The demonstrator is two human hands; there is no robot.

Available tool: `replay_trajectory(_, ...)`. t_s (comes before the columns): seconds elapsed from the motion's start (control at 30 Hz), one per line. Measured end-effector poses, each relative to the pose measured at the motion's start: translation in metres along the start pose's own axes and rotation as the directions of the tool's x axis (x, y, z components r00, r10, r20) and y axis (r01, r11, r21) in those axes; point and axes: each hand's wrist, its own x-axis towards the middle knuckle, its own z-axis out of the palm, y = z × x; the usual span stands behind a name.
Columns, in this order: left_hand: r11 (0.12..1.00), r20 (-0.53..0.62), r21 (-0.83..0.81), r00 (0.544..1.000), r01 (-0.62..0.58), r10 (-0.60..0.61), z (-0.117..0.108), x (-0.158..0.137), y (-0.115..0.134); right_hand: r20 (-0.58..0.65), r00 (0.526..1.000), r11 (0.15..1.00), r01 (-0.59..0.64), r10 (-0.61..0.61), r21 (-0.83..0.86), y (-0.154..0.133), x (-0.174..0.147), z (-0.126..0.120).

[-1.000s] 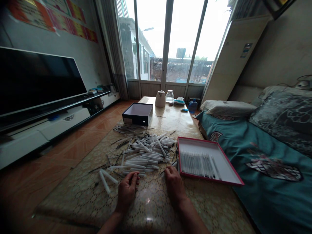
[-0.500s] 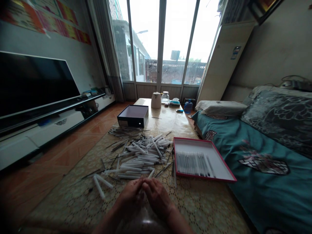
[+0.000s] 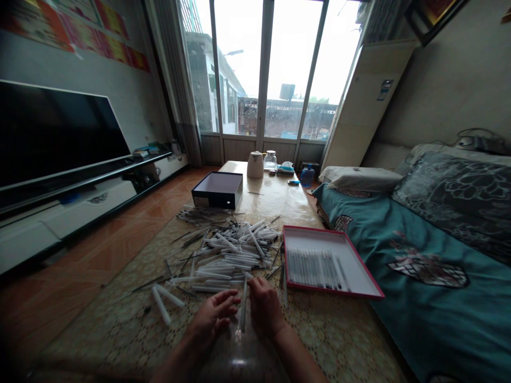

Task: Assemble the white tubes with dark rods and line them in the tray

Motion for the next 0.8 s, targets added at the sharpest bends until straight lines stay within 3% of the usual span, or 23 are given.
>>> replay_trajectory(0.1, 0.943, -0.044, 0.312, 0.990, -0.114, 0.135, 0.008, 0.003, -0.007, -0.071, 0.996, 0.997, -0.065, 0.062, -0.039, 0.014, -0.005, 0.005)
replay_trajectory(0.17, 0.791, 0.001, 0.559, 0.954, -0.248, 0.298, 0.015, 0.003, -0.011, -0.125, 0.986, 0.989, -0.123, 0.112, -0.082, 0.021, -0.009, 0.004)
replay_trajectory(0.27, 0.460, 0.135, 0.805, 0.870, -0.375, 0.474, 0.027, 0.001, -0.014, -0.115, 0.980, 0.972, -0.181, 0.165, -0.147, 0.028, -0.012, -0.002)
replay_trajectory(0.33, 0.312, 0.188, 0.875, 0.853, -0.371, 0.486, 0.036, 0.001, -0.016, -0.062, 0.983, 0.966, -0.182, 0.174, -0.181, 0.030, -0.010, -0.006)
replay_trajectory(0.4, 0.252, 0.187, 0.911, 0.872, -0.326, 0.453, 0.042, 0.003, -0.017, -0.010, 0.984, 0.958, -0.174, 0.177, -0.227, 0.033, -0.008, -0.009)
replay_trajectory(0.47, 0.258, 0.149, 0.925, 0.891, -0.279, 0.430, 0.044, 0.008, -0.018, 0.031, 0.984, 0.949, -0.158, 0.173, -0.273, 0.034, -0.005, -0.011)
replay_trajectory(0.57, 0.372, 0.090, 0.882, 0.879, -0.288, 0.468, 0.037, 0.013, -0.016, 0.055, 0.993, 0.943, -0.081, 0.104, -0.323, 0.035, 0.000, -0.014)
replay_trajectory(0.67, 0.565, 0.008, 0.750, 0.859, -0.343, 0.512, 0.025, 0.013, -0.012, 0.095, 0.994, 0.920, 0.082, -0.049, -0.382, 0.032, 0.005, -0.015)
replay_trajectory(0.8, 0.893, -0.074, 0.354, 0.943, -0.279, 0.324, 0.005, 0.007, -0.003, 0.173, 0.976, 0.825, 0.207, -0.135, -0.525, 0.026, 0.014, -0.010)
